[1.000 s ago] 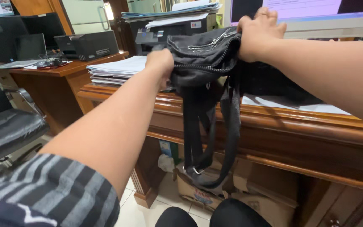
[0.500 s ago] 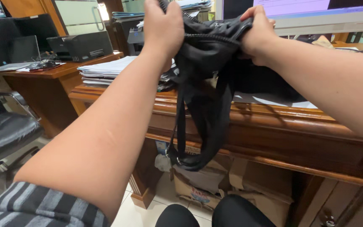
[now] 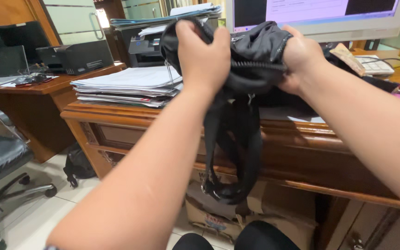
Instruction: The person opens a small black backpack on a desk, folds a black garment and places it inside, then counts and folds banknotes and places them into the bag along with a small pink pouch, before zipping the compartments closed.
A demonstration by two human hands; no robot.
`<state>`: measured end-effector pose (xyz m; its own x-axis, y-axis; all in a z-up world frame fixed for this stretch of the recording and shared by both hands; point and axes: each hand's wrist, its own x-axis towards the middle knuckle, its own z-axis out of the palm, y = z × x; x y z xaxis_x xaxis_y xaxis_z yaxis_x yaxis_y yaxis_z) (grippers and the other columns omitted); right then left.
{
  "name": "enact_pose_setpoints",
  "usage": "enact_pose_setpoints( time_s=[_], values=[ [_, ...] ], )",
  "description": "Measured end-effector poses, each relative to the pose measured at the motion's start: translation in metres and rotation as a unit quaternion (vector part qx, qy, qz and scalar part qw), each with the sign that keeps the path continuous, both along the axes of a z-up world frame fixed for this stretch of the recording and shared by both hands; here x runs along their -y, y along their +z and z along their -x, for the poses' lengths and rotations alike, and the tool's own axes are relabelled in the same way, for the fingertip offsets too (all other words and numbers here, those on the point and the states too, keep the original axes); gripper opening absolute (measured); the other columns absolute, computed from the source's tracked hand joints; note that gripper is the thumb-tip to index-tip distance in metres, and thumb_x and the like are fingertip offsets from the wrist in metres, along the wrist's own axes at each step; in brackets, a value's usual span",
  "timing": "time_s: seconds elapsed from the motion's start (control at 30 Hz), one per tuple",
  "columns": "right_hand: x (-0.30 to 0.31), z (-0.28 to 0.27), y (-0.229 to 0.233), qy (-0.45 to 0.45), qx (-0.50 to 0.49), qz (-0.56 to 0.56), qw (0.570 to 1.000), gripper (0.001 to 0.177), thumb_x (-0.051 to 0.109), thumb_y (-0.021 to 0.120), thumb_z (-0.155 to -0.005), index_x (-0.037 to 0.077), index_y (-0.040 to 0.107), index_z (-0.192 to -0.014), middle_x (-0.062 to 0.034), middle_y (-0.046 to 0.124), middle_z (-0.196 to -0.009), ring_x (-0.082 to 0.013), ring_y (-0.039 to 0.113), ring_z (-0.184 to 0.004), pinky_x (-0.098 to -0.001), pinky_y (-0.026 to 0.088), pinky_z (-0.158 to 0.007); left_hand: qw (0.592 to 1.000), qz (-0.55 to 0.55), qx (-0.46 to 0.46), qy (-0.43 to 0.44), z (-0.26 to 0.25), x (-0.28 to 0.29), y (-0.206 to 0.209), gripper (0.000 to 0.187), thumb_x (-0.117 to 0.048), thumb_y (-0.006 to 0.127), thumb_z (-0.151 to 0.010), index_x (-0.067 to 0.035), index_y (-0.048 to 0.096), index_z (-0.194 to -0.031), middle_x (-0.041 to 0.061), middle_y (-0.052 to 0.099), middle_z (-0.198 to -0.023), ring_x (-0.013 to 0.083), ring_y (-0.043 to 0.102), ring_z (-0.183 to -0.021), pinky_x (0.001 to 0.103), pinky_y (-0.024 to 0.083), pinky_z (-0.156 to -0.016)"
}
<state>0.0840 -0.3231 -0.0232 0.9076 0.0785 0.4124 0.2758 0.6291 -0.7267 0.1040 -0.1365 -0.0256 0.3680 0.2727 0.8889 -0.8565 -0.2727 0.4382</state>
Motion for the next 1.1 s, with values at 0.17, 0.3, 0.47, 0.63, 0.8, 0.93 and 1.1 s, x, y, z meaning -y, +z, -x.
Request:
enact_pose_setpoints(
  time_s=[0.17,0.3,0.47,0.63,0.8,0.93,1.1],
  values=[
    [-0.038,0.058,0.004,-0.062,-0.131,0.038,0.989,0.055,0.040,0.026,-0.100,0.006,0.067,-0.112,-0.0154,0.074,-0.113,-0.0290,0.074,-0.106,-0.0510,0.058,-0.093,0.998,0.025,-0.054,0.009,0.023,0.000,-0.031,0.047,-0.032,0.072,-0.089,0.002,0.045,-0.107,0.016,0.065,-0.094,0.0290,0.067,-0.086,0.041,0.053,-0.083],
    [-0.049,0.050,-0.002,-0.017,-0.163,0.116,0.980,0.029,0.032,0.056,-0.102,0.006,0.067,-0.110,-0.0110,0.075,-0.104,-0.0249,0.073,-0.091,-0.0475,0.060,-0.089,0.999,0.017,-0.045,0.009,0.035,-0.002,-0.035,0.051,-0.036,0.076,-0.090,0.002,0.046,-0.107,0.016,0.066,-0.096,0.0274,0.067,-0.088,0.040,0.053,-0.082],
    [-0.027,0.003,-0.019,-0.090,-0.227,0.161,0.956,0.018,0.005,0.060,-0.096,-0.008,0.063,-0.106,-0.0161,0.073,-0.096,-0.0273,0.074,-0.087,-0.0464,0.063,-0.088,0.983,-0.032,-0.174,-0.046,0.056,-0.021,-0.028,0.051,-0.047,0.072,-0.086,0.001,0.055,-0.087,0.010,0.066,-0.075,0.0227,0.066,-0.070,0.036,0.055,-0.066],
    [-0.012,-0.032,-0.024,-0.130,-0.234,0.087,0.960,0.019,-0.005,0.051,-0.090,-0.013,0.052,-0.107,-0.0200,0.070,-0.097,-0.0315,0.075,-0.087,-0.0483,0.064,-0.091,0.939,0.018,-0.342,-0.029,0.045,-0.069,-0.027,0.064,-0.059,0.053,-0.094,-0.003,0.070,-0.071,0.012,0.065,-0.065,0.0240,0.064,-0.062,0.040,0.055,-0.065],
    [-0.005,-0.043,-0.023,-0.113,-0.226,0.006,0.968,0.020,-0.003,0.048,-0.089,-0.013,0.046,-0.106,-0.0245,0.067,-0.105,-0.0356,0.075,-0.087,-0.0503,0.061,-0.090,0.907,0.173,-0.368,0.109,0.009,-0.115,-0.051,0.070,-0.066,0.050,-0.088,-0.002,0.077,-0.080,0.009,0.079,-0.083,0.0237,0.074,-0.077,0.047,0.059,-0.078],
    [0.010,-0.038,-0.028,-0.077,-0.203,0.004,0.976,0.020,-0.002,0.049,-0.088,-0.012,0.046,-0.106,-0.0225,0.065,-0.105,-0.0364,0.074,-0.084,-0.0519,0.065,-0.088,0.760,0.180,-0.560,-0.277,-0.032,-0.127,-0.033,0.079,-0.076,0.052,-0.079,-0.006,0.075,-0.106,0.012,0.075,-0.106,0.0272,0.072,-0.094,0.052,0.056,-0.092],
    [0.018,-0.021,-0.035,-0.127,-0.099,0.129,0.978,0.038,-0.009,0.050,-0.083,0.000,0.050,-0.119,-0.0170,0.065,-0.099,-0.0320,0.073,-0.084,-0.0515,0.066,-0.083,0.680,0.010,-0.625,-0.384,-0.076,-0.108,0.001,0.060,-0.058,0.066,-0.081,-0.003,0.076,-0.102,0.016,0.079,-0.105,0.0297,0.075,-0.094,0.052,0.059,-0.089]
  ],
)
